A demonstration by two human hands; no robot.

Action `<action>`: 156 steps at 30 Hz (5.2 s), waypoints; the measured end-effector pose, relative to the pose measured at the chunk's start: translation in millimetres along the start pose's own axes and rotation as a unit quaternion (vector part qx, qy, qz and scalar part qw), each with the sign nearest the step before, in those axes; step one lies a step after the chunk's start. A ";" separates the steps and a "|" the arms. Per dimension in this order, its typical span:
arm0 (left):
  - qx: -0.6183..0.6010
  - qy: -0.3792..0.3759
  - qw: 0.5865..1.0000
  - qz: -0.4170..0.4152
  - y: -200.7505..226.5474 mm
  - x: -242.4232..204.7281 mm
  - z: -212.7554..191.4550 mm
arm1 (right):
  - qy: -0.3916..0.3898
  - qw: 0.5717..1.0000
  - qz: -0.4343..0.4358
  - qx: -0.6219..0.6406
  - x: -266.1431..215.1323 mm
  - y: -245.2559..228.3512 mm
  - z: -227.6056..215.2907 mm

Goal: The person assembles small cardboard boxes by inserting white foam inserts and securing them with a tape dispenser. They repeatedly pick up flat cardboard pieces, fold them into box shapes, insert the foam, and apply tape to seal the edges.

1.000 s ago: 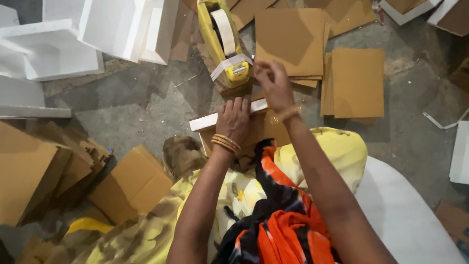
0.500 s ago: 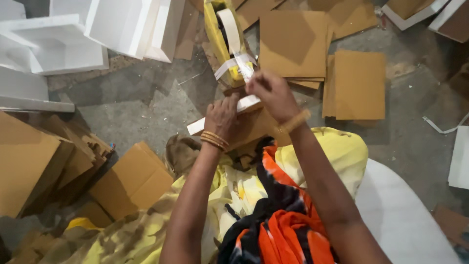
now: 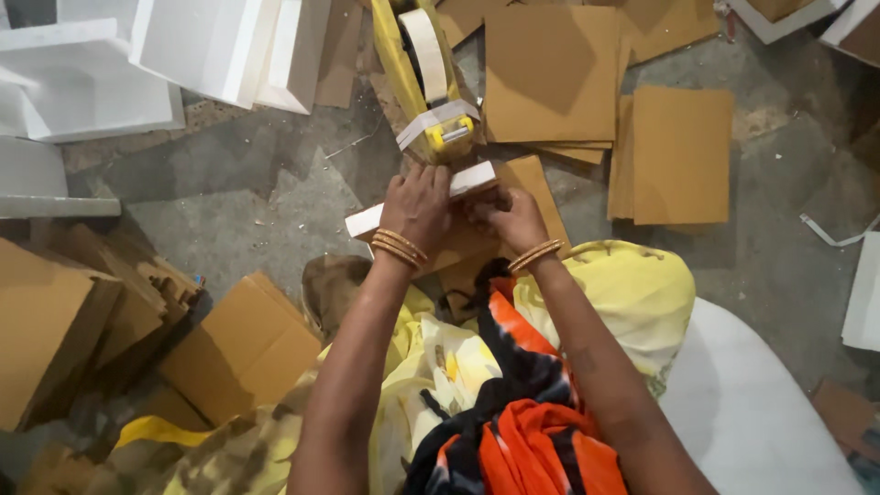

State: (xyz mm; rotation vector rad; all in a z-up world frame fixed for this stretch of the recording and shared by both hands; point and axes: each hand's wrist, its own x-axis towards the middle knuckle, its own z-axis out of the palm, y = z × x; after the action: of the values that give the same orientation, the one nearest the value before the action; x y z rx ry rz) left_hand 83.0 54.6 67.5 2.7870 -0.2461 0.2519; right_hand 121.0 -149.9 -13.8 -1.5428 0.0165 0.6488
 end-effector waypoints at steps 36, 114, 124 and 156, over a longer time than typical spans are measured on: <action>0.027 0.035 0.999 0.014 7.9 -30.3 8.0 | -0.067 0.988 -0.128 -0.046 32.6 -84.5 23.1; -0.600 -0.095 0.753 -0.254 -17.9 -9.1 53.9 | -0.059 0.998 0.016 0.004 -12.3 1.8 -2.9; -0.386 0.047 0.899 -0.203 6.6 -3.9 52.4 | 0.012 0.911 -0.050 -0.410 -39.1 -94.2 4.4; -0.286 0.021 0.932 -0.222 42.7 -88.8 97.4 | -0.166 0.861 0.005 -0.481 23.6 -61.4 -3.9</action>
State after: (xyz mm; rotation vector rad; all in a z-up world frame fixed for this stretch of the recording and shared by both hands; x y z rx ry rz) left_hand 2.6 -5.7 -27.8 2.1750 0.2835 0.1031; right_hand 166.6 -138.3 32.5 -2.3557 -0.6538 1.0035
